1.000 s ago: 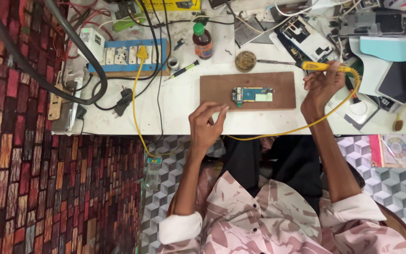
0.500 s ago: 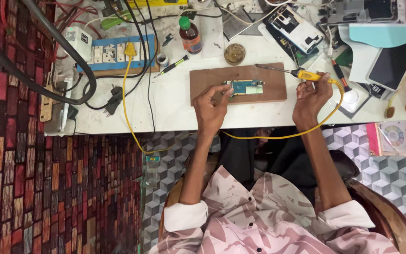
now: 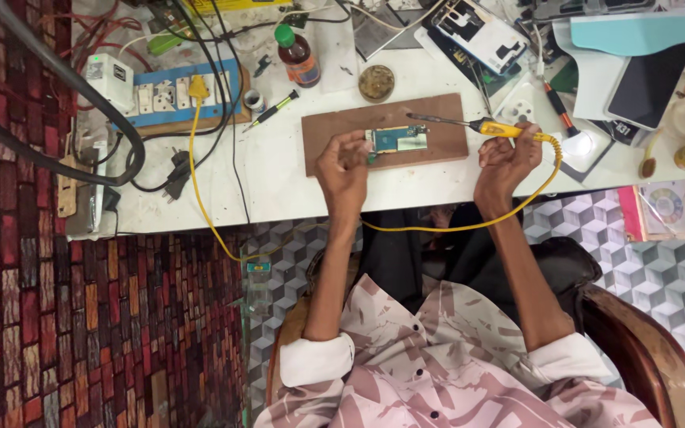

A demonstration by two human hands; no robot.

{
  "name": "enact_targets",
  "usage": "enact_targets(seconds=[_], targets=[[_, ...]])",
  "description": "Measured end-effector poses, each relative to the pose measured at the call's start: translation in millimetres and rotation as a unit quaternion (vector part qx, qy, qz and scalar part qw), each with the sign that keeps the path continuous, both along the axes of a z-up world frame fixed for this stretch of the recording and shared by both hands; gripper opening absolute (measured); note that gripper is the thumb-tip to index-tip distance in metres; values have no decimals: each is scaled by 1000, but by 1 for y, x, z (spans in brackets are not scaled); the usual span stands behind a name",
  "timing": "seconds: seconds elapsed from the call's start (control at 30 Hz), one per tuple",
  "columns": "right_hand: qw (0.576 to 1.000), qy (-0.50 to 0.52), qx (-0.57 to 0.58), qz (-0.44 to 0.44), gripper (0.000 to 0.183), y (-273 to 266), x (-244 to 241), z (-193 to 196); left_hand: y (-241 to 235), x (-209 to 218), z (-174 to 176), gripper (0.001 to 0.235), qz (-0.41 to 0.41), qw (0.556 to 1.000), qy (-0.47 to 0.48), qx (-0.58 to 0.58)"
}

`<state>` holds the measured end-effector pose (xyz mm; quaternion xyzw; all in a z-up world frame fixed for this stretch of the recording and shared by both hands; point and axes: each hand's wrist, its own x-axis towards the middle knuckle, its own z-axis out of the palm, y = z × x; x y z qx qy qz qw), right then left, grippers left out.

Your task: The person uses a soldering iron to apply heat to a small circuit board placed on a wooden board. They repeatedly dip the iron into a small container, likely containing flux or solder, and then apply it to different points on the board.

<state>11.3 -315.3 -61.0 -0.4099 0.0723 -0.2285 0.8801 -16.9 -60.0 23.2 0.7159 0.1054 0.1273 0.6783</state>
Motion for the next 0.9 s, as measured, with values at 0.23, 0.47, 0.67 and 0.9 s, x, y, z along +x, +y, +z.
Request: enact_targets(seconds=[0.23,0.47,0.67,0.9], targets=[[1000,-15,0,-5,43,0,-4,-4,5,4,-3,33,-31,999,9,-35],[1000,-13,23,-13,44,2,-3,-4,0,-5,16,43,-52,996,38,-63],[1000,-14,21,-7,44,0,-2,-6,-1,-8,11,20,-29,995,64,-75],[999,-25,22,-1,42,1,-2,-9,2,-9,10,11,-52,997,-29,-54]])
